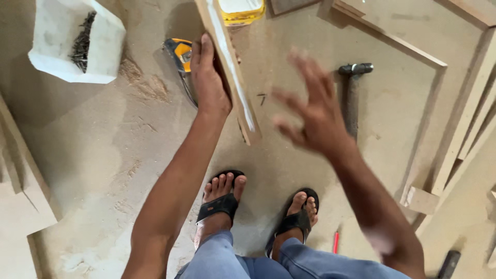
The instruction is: The person assembles a wooden frame by hammering nails into small wood pieces and applying glue to the joints on the floor of a workshop.
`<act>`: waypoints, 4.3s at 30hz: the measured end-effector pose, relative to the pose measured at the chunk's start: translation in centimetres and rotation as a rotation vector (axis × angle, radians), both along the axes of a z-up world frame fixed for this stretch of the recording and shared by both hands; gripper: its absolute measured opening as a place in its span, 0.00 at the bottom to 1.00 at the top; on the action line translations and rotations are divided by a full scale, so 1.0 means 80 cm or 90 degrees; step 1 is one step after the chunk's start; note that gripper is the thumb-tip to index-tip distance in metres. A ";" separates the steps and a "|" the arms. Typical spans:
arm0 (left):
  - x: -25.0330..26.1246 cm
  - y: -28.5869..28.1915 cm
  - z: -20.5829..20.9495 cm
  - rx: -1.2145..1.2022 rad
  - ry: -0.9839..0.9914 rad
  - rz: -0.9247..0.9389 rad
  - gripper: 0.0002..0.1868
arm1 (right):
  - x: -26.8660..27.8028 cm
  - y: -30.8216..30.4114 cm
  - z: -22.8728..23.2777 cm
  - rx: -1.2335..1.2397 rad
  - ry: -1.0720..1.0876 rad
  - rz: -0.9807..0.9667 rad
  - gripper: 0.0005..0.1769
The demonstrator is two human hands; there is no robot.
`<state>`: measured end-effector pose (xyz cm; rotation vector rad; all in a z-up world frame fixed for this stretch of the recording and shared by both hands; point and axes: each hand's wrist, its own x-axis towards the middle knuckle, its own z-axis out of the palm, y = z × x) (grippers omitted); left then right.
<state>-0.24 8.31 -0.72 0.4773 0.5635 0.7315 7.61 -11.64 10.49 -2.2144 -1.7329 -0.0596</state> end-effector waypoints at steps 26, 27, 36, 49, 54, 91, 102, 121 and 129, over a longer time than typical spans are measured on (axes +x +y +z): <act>-0.053 0.006 -0.020 -0.065 -0.004 -0.014 0.16 | 0.043 0.107 -0.134 0.031 0.422 -0.155 0.36; -0.049 0.008 -0.019 -0.065 0.005 -0.009 0.17 | 0.032 0.101 -0.124 0.042 0.439 -0.141 0.37; -0.021 0.032 -0.011 0.011 0.018 0.065 0.20 | -0.088 0.029 -0.027 0.061 0.514 -0.032 0.35; -0.002 0.043 -0.005 -0.035 0.036 0.098 0.20 | -0.099 -0.007 0.014 -0.061 0.231 -0.003 0.45; -0.003 0.045 -0.013 0.060 0.006 0.075 0.20 | -0.089 -0.040 0.026 -0.007 0.191 0.053 0.40; 0.008 -0.021 0.067 0.195 0.096 -0.219 0.22 | 0.338 -0.183 -0.220 -0.124 0.231 -0.907 0.59; 0.003 -0.022 0.076 0.163 0.075 -0.202 0.21 | 0.335 -0.164 -0.224 -0.434 0.034 -0.714 0.53; 0.016 -0.067 0.101 0.213 0.118 -0.232 0.17 | 0.333 -0.218 -0.156 -0.089 0.088 -0.427 0.45; 0.017 -0.094 0.123 0.243 0.144 -0.226 0.18 | 0.337 -0.233 -0.126 -0.442 -0.014 -0.510 0.40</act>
